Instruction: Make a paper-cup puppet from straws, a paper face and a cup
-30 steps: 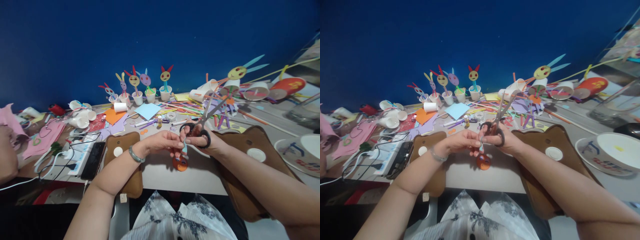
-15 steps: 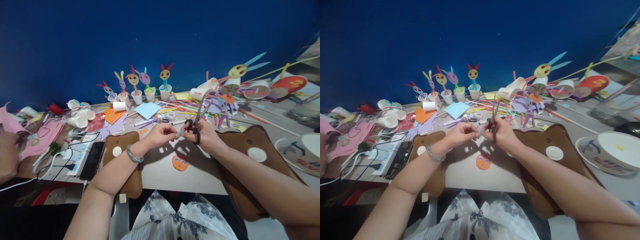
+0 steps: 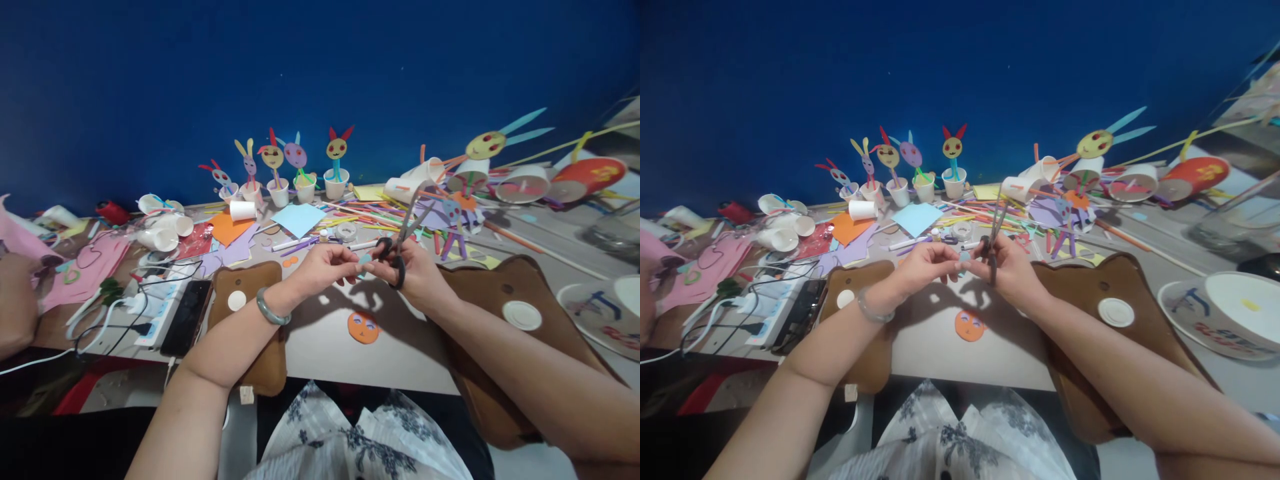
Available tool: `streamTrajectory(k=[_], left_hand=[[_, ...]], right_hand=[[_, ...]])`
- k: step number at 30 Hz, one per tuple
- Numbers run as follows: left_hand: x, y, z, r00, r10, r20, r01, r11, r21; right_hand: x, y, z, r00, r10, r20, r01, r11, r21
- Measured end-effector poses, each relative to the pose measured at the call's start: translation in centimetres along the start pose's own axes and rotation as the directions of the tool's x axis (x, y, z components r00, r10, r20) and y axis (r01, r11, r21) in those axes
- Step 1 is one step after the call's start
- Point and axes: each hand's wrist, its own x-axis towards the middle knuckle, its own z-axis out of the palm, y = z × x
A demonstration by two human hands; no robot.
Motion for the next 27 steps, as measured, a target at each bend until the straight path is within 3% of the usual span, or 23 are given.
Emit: streamTrajectory(k=[9,15,27], left_hand=[[0.0,0.5,0.4,0.979,0.044,-0.201,-0.091,0.969,-0.231],[-0.1,0.4,0.7,0.956,0.087,-0.281,-0.161,0.955,-0.249],[-0.1,0.0,1.3,0.936,0.059,-0.348,-0.152,0.958,-0.244]], right_hand=[[-0.6,-0.5,0.7,0.955,0.051,0.293,-0.024,0.995,-0.097],[-0.7,-0.1,1.1,0.94,0.056,0.335,0.014,0.979,-0.203],[-1.1,0.1,1.5,0.936,0.03,0.351,0.002,0.996,-0.091]])
